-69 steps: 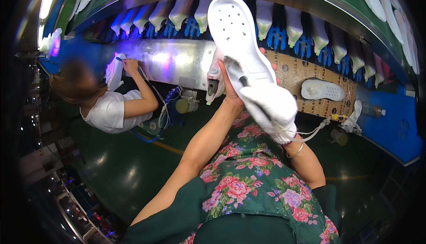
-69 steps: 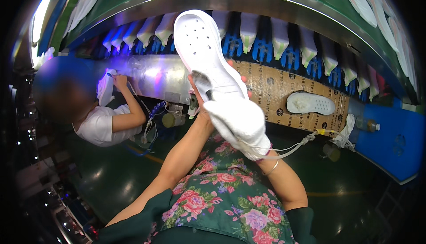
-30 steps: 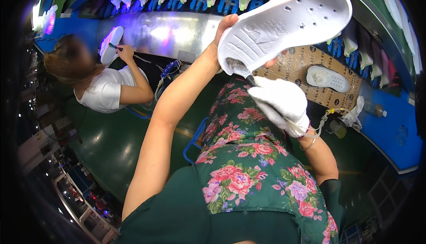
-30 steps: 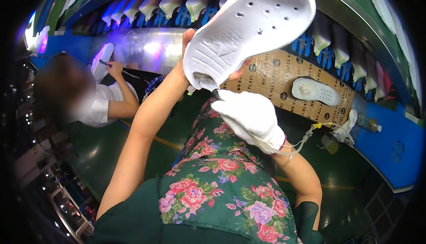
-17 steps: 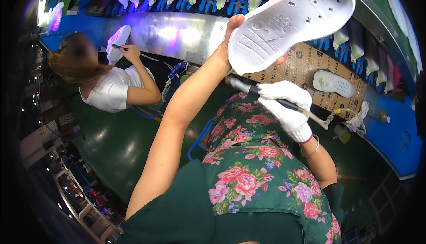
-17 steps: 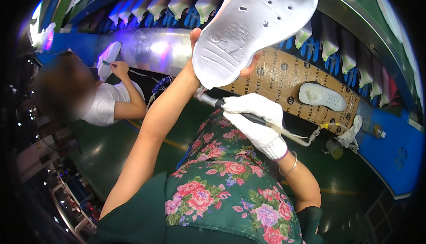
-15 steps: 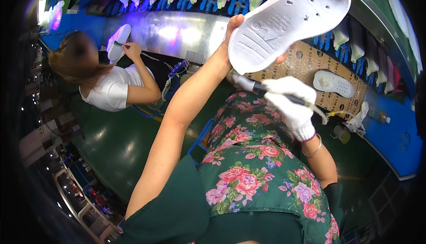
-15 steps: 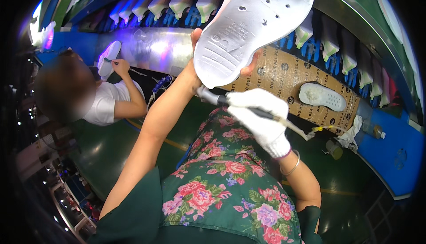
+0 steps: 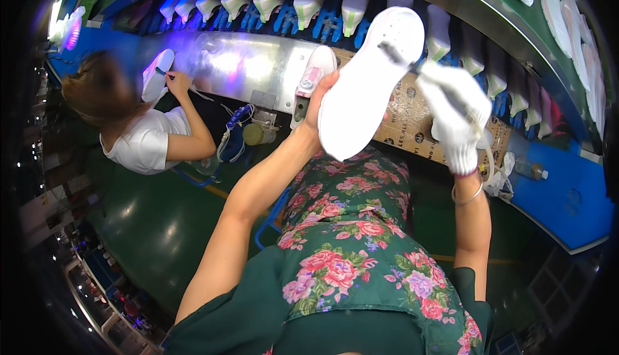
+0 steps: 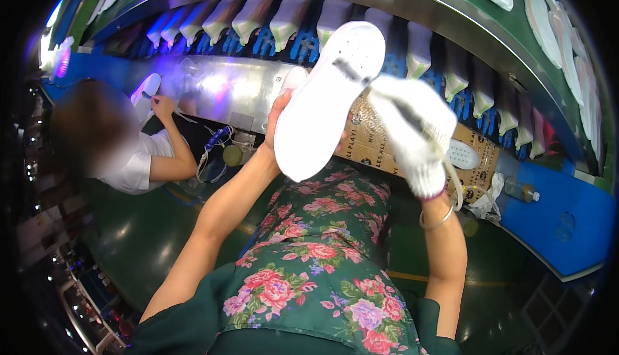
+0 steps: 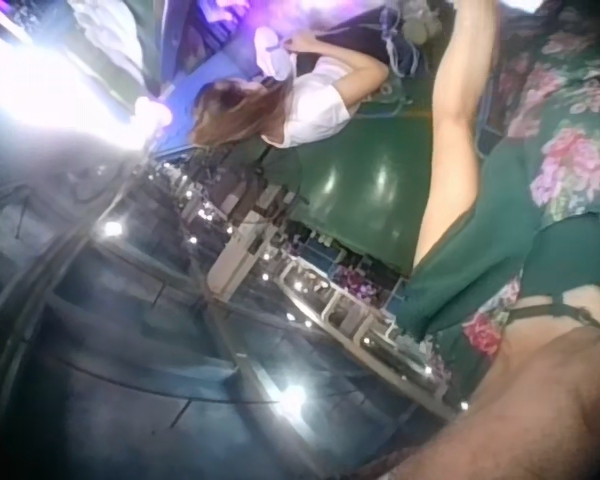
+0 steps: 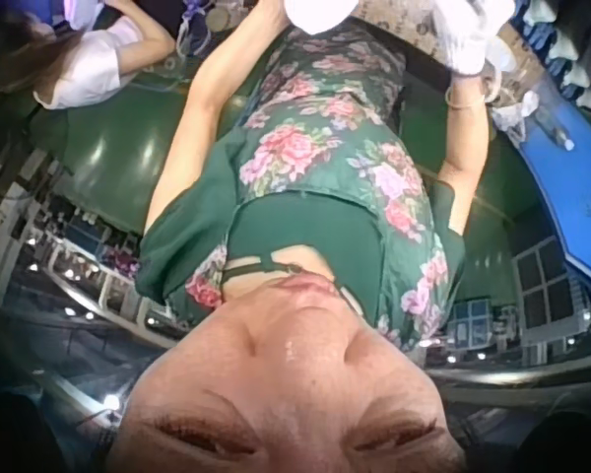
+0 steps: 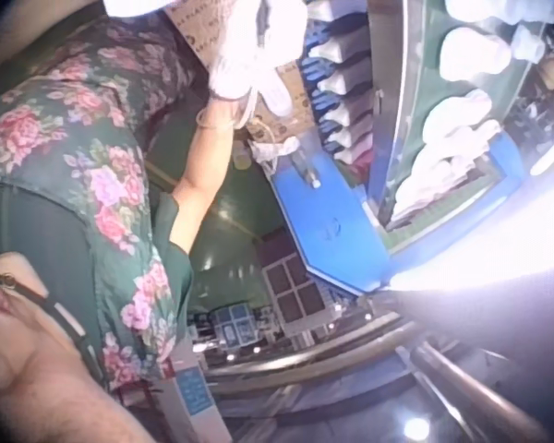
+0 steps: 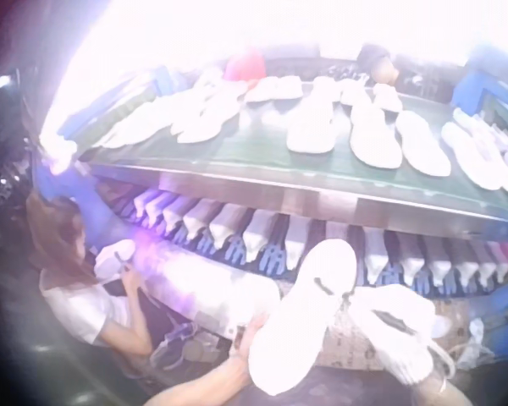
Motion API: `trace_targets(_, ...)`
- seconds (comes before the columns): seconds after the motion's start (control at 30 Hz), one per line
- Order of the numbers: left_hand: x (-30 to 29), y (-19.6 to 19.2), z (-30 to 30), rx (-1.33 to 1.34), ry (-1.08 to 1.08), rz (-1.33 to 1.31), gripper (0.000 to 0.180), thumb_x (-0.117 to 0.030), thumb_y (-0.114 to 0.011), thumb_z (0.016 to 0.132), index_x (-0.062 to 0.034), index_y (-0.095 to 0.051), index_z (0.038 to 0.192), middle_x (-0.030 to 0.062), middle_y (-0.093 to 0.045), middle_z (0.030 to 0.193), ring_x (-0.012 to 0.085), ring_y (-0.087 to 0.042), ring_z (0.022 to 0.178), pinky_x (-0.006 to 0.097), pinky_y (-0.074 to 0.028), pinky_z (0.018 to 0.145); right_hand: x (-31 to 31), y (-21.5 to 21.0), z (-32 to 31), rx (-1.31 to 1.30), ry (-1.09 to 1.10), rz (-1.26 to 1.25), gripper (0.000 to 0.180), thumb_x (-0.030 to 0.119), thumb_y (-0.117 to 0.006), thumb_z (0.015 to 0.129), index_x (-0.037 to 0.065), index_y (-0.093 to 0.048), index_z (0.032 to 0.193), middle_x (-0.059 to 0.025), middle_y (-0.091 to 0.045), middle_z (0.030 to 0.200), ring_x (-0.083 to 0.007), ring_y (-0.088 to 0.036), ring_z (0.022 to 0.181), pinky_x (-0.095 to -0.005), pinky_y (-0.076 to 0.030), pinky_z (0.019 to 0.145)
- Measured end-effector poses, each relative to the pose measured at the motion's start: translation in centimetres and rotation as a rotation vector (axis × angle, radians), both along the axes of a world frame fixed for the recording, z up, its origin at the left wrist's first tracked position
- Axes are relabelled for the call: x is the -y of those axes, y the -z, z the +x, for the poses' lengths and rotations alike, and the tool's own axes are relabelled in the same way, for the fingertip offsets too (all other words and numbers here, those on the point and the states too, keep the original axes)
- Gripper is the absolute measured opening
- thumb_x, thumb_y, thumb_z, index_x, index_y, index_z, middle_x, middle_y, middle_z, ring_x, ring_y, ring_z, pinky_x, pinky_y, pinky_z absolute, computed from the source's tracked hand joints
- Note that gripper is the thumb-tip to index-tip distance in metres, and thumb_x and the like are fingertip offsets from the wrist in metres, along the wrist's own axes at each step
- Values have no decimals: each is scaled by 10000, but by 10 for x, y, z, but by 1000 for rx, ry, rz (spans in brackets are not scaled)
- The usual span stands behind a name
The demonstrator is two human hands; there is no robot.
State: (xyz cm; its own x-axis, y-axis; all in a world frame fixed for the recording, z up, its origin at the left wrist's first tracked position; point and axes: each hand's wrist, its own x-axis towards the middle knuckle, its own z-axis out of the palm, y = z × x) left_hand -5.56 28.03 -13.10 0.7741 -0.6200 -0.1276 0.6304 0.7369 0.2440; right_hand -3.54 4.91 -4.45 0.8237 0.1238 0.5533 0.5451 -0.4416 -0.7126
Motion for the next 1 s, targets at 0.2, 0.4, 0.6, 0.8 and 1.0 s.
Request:
trace_targets(0.2,1,4,-3,-9,21,-169,851,-552,-538,907,-16,-336,1537,300,-509,1401,474,-636,1112,554,-572,905,-5,12,2,225,-17,-270,251,14,-758,786,94,-763,1024,-102,-747,991,-273,-714,880,-362,-558,813)
trace_targets(0.4,-27,2,13,83,-61,-22,973,-562,-650,817,19,-323,1525,297,-543,1349,425,-653,1095,506,-579,923,-52,20,-81,-350,-463,223,191,29,-812,768,92,-777,944,-113,-758,1006,-202,-712,743,-306,-560,680)
trace_targets(0.6,-33,-14,28,254,-58,90,1067,-543,-746,695,60,-356,1485,263,-583,1299,367,-672,1074,435,-592,919,-47,33,-73,-641,-361,319,137,46,-799,823,15,-777,955,-111,-756,966,-186,-716,871,-309,-567,794)
trace_targets(0.8,-48,-30,33,250,-83,215,1161,-551,-797,619,-82,-300,1559,237,-505,1376,397,-607,1095,482,-549,882,-34,42,-77,-1080,-480,1145,138,-59,-688,843,-48,-715,978,-188,-721,944,-137,-578,620,-246,-431,520)
trace_targets(1.0,-73,-55,38,273,-77,219,1199,-684,-776,662,-12,-303,1535,260,-508,1368,411,-629,1073,492,-562,890,-12,68,-83,-1049,-160,1264,160,-58,-654,846,-7,-662,998,-228,-709,1013,-148,-557,584,-234,-463,502)
